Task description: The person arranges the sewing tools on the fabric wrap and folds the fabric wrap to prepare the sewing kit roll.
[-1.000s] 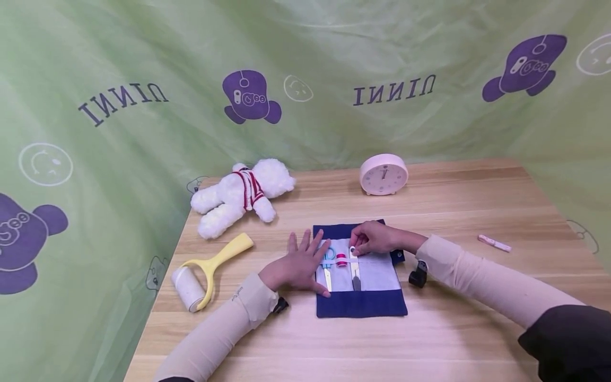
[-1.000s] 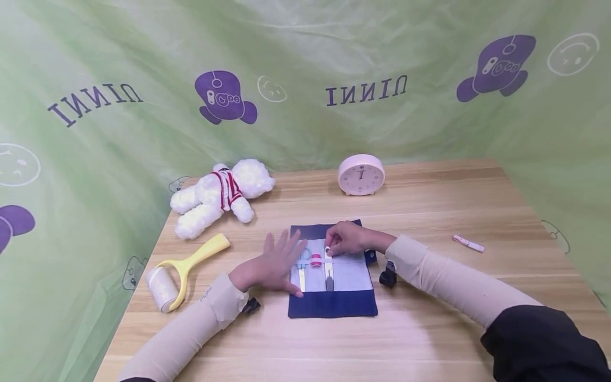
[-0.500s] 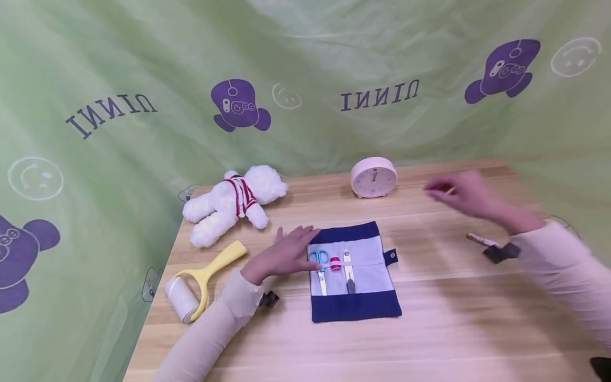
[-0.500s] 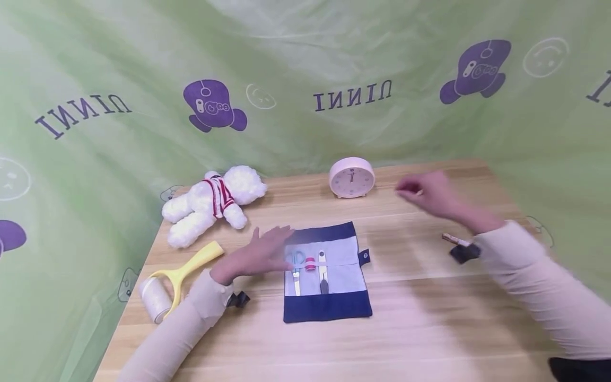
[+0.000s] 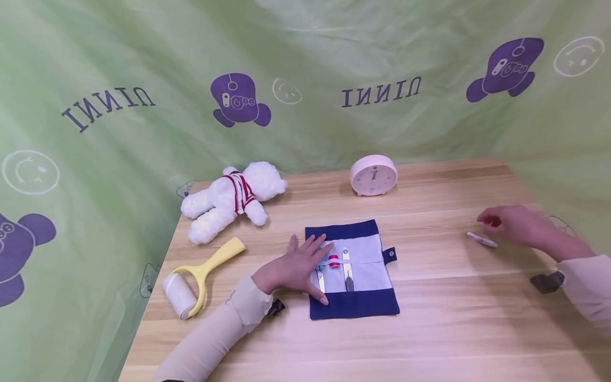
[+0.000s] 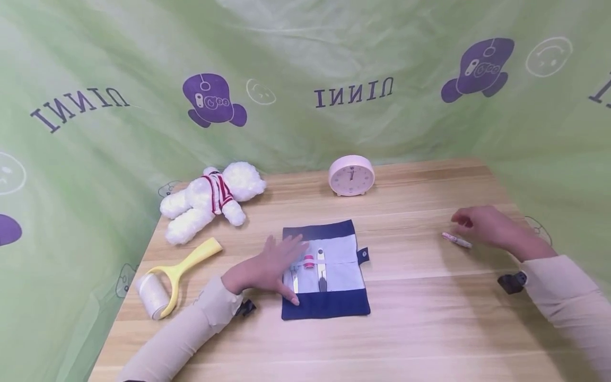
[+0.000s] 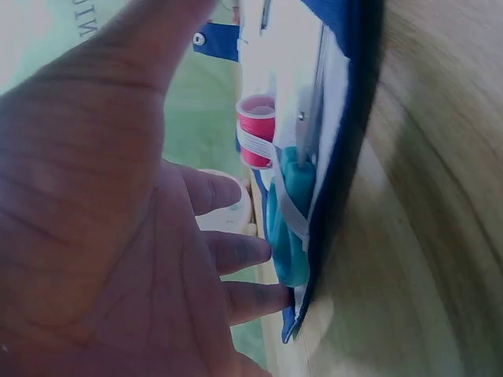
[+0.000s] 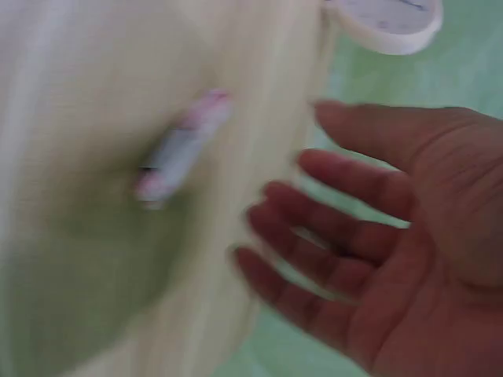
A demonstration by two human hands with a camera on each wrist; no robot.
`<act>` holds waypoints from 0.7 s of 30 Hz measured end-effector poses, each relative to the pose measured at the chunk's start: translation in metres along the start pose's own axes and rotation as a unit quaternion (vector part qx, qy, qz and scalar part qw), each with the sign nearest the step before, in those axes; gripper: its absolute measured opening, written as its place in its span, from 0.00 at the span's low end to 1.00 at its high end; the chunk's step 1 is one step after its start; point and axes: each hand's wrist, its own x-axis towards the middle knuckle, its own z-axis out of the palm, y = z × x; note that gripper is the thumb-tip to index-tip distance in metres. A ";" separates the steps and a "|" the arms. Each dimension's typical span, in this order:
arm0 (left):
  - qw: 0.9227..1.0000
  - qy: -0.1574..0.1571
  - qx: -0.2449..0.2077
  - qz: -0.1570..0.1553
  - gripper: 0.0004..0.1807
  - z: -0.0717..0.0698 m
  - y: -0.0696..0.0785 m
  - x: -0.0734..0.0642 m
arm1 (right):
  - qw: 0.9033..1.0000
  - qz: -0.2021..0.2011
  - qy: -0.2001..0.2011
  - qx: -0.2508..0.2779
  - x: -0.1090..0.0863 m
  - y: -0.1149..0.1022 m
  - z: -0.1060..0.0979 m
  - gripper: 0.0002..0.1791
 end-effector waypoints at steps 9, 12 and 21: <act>0.999 0.015 0.015 -0.025 0.74 0.008 -0.015 0.004 | 0.999 0.015 -0.033 0.025 0.002 0.008 0.029 0.09; 1.000 0.005 0.007 -0.030 0.74 0.006 -0.017 0.001 | 0.999 0.014 -0.031 0.016 0.004 0.004 0.030 0.07; 0.998 -0.038 0.035 -0.036 0.76 0.009 -0.017 0.001 | 0.998 0.018 0.044 0.041 0.012 -0.042 0.007 0.10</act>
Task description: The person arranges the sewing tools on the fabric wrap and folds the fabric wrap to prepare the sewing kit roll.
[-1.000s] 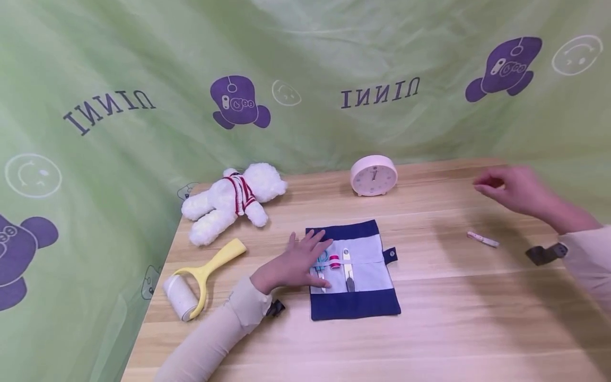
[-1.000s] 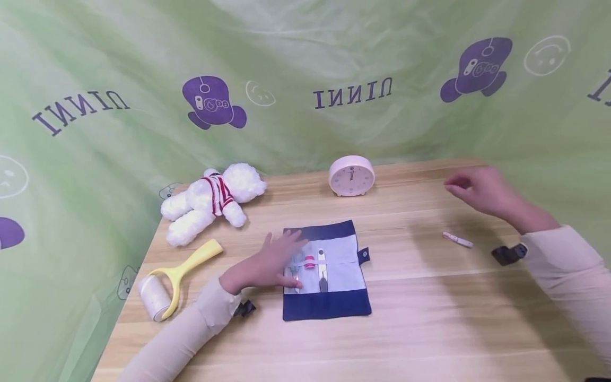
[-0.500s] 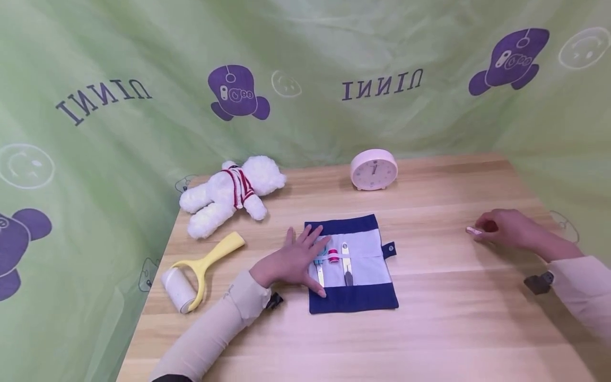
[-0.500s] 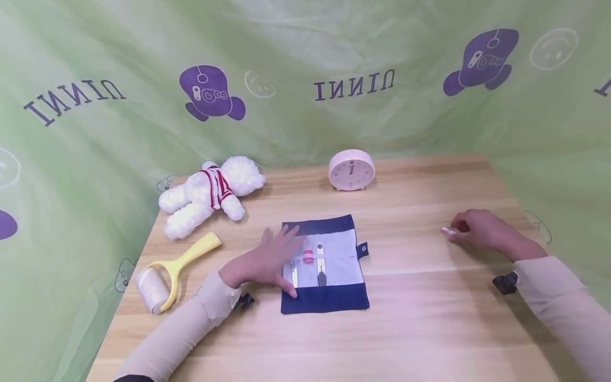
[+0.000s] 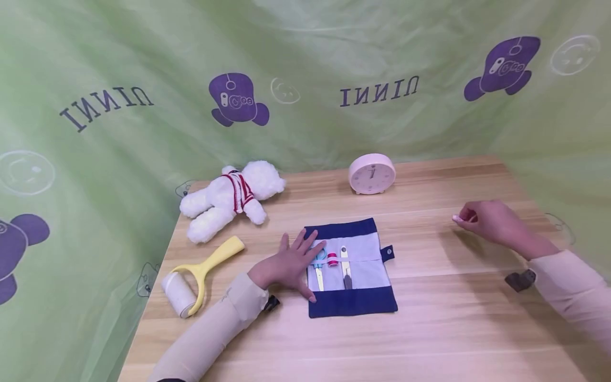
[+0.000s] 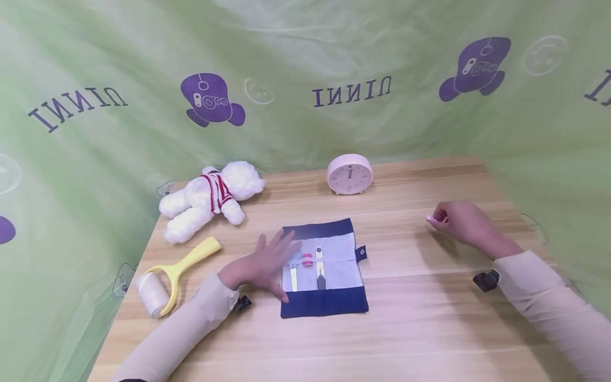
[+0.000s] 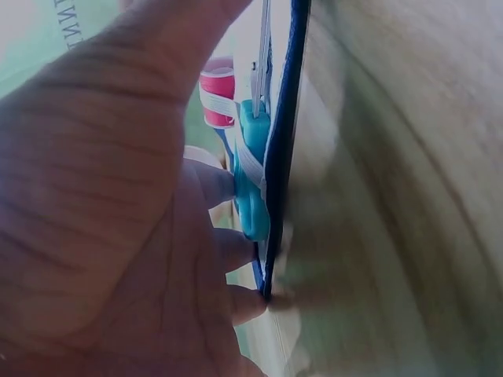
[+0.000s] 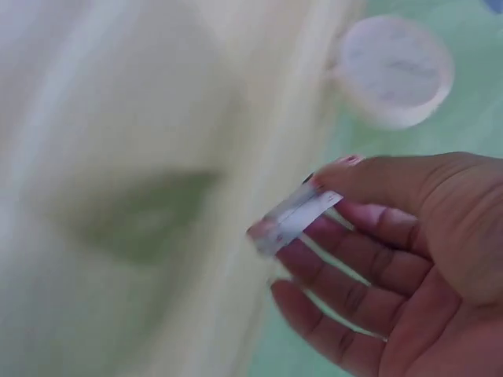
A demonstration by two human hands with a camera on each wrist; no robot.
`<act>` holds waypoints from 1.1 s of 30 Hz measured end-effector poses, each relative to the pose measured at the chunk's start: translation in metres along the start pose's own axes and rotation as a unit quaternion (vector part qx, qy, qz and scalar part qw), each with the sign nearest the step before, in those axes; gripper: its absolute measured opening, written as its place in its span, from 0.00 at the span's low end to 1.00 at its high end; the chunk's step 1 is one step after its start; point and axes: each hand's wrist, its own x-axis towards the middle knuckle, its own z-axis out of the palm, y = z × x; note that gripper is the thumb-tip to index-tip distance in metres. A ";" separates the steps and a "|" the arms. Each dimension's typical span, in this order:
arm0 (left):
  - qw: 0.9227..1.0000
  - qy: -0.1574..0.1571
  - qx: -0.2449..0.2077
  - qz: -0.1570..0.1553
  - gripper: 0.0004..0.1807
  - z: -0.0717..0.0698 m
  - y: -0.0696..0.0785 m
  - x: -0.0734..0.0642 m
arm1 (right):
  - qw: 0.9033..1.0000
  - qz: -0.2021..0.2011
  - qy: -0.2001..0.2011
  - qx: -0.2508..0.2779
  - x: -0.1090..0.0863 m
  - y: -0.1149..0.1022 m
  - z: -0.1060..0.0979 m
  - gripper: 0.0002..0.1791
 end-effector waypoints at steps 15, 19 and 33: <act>1.000 -0.015 -0.012 -0.016 0.76 0.003 0.006 0.002 | 0.972 -0.158 0.113 0.135 0.018 -0.134 -0.046 0.02; 1.000 -0.014 -0.012 -0.019 0.76 0.002 0.006 0.001 | 0.960 -0.190 0.094 0.184 0.027 -0.156 -0.035 0.04; 0.999 -0.031 -0.022 -0.033 0.77 -0.006 0.011 0.002 | 0.943 -0.163 -0.079 0.281 0.064 -0.173 0.041 0.06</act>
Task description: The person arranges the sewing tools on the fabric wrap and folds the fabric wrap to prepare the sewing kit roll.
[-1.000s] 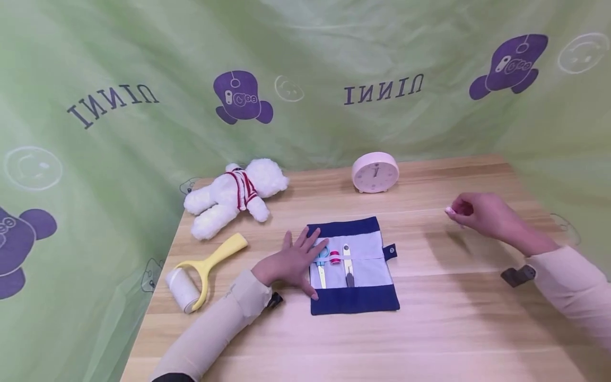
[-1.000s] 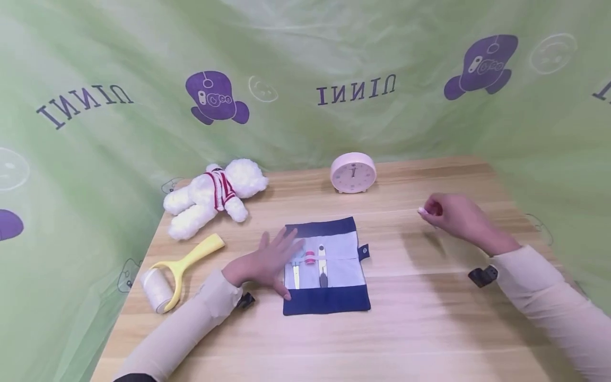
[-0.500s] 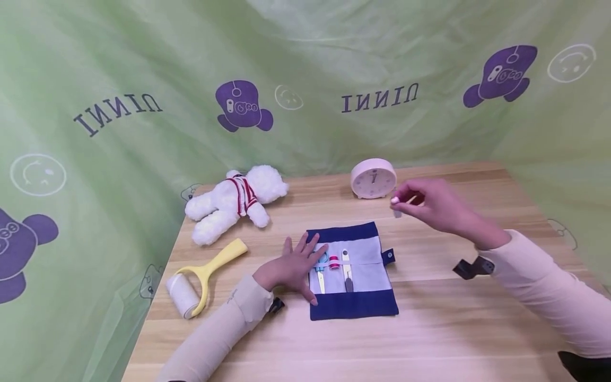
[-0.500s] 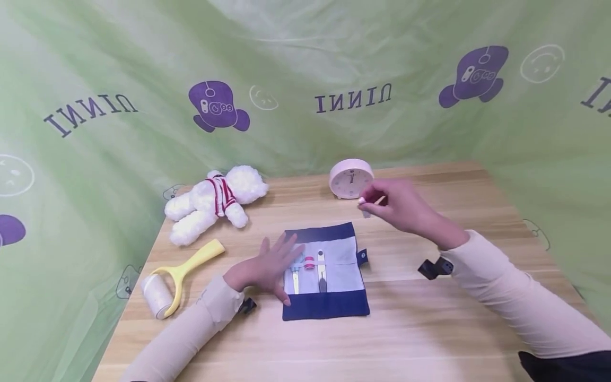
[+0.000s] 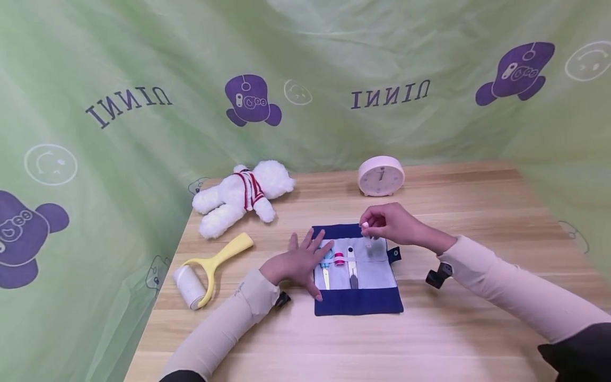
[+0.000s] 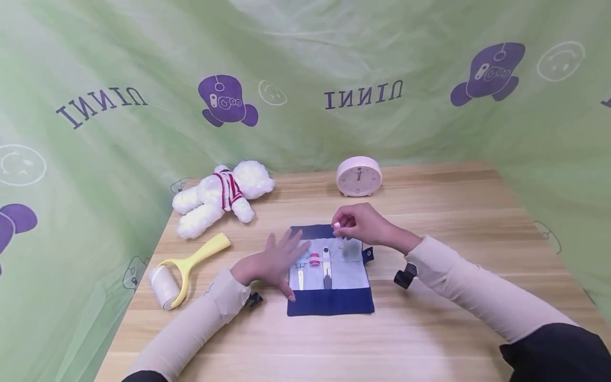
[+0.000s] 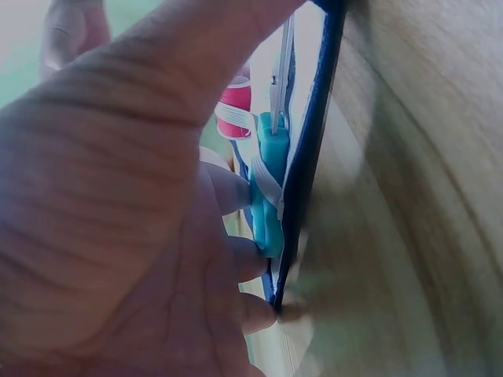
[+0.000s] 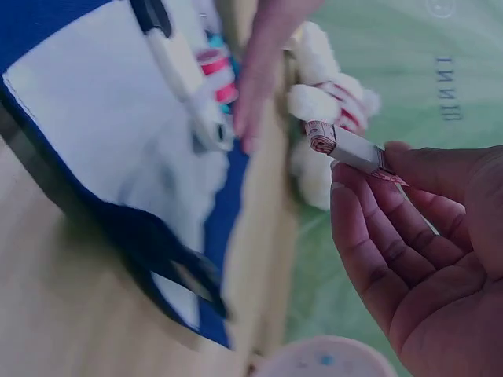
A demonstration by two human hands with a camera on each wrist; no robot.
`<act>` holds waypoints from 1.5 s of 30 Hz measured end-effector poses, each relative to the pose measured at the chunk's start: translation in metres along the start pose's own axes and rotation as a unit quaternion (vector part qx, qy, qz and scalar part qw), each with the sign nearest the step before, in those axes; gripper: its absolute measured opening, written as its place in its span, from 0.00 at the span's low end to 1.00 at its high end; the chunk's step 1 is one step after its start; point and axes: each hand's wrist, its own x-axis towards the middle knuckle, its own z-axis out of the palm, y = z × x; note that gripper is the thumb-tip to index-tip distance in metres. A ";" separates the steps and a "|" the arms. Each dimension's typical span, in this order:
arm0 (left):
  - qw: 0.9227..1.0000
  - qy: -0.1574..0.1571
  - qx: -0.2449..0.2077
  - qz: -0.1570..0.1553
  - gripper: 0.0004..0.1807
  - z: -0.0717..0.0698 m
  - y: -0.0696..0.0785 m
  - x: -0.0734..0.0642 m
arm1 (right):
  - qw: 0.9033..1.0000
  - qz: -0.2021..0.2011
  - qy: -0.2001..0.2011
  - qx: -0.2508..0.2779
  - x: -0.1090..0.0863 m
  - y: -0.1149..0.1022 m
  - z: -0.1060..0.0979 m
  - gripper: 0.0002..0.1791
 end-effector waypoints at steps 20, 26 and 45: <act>1.000 -0.002 0.004 -0.003 0.76 0.000 0.002 0.001 | 0.994 0.081 -0.053 0.041 0.021 0.046 0.036 0.04; 1.000 -0.006 0.001 -0.005 0.76 -0.001 0.004 0.001 | 0.980 0.123 -0.109 0.116 0.022 0.050 0.031 0.04; 1.000 -0.009 -0.002 0.003 0.75 0.001 0.000 0.001 | 0.956 0.164 -0.210 0.126 0.040 0.054 0.028 0.03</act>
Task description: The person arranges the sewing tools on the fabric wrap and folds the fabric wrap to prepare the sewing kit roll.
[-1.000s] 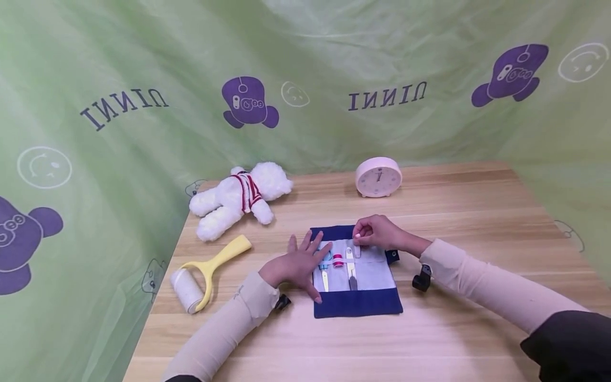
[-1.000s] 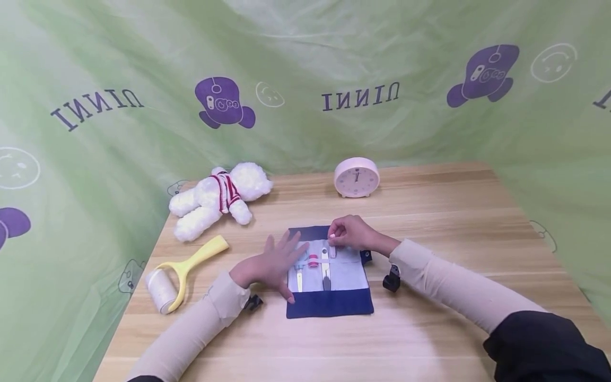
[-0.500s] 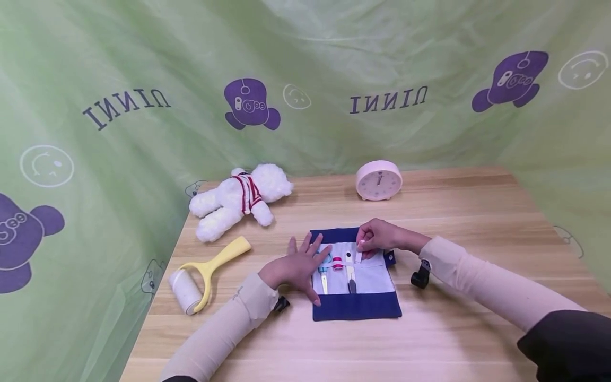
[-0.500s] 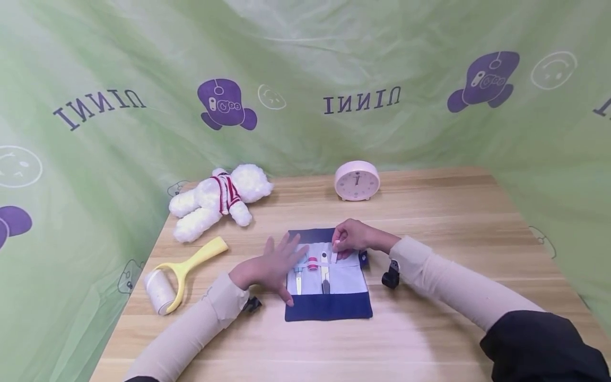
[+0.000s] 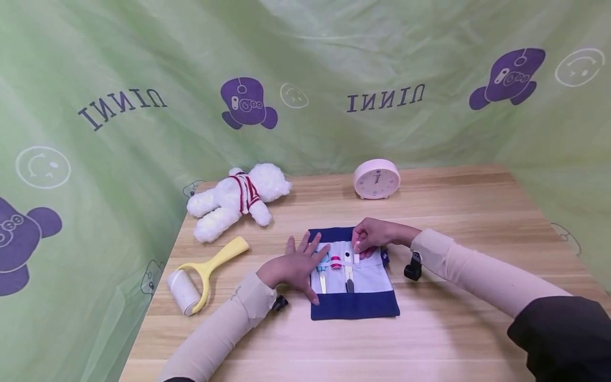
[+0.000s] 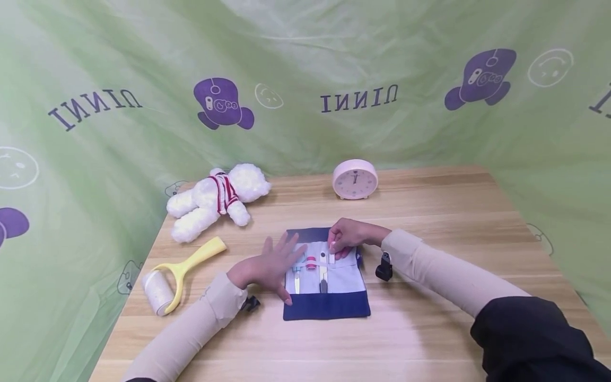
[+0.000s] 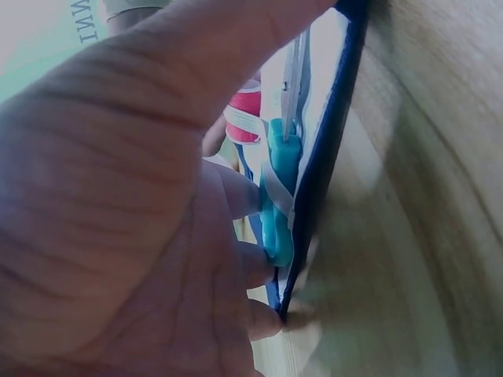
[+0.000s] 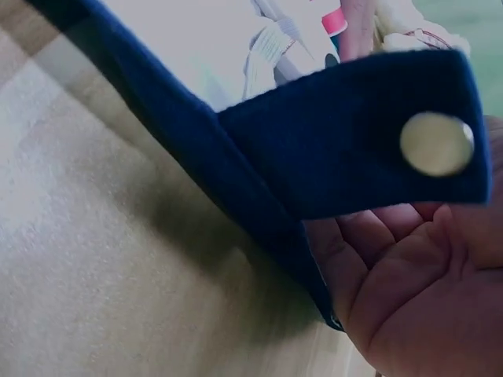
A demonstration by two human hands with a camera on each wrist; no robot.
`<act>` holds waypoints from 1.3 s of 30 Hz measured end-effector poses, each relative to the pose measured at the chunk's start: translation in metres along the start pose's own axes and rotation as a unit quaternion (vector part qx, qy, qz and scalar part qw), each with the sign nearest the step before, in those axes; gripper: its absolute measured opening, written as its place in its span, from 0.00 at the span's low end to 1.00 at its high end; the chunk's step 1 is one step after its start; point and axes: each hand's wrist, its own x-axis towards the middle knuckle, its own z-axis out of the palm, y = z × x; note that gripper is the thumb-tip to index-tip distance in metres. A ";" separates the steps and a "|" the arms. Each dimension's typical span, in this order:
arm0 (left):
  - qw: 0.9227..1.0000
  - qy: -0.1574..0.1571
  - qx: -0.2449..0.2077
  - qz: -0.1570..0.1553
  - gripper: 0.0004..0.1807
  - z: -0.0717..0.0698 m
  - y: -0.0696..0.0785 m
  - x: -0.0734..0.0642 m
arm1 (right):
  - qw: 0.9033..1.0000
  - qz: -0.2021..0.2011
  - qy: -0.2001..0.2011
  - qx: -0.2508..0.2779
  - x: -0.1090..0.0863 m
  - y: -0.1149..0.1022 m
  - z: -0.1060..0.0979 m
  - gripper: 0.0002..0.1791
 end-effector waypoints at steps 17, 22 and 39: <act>1.000 0.001 0.003 0.005 0.75 -0.001 -0.001 0.000 | 0.992 -0.014 0.010 -0.124 -0.006 -0.010 0.009 0.04; 1.000 0.002 0.003 0.004 0.75 0.000 -0.002 0.000 | 0.980 -0.052 0.040 -0.186 -0.006 -0.014 0.014 0.05; 1.000 0.005 0.017 -0.002 0.76 0.002 -0.001 0.000 | 0.996 0.024 0.032 -0.077 -0.007 -0.008 0.017 0.05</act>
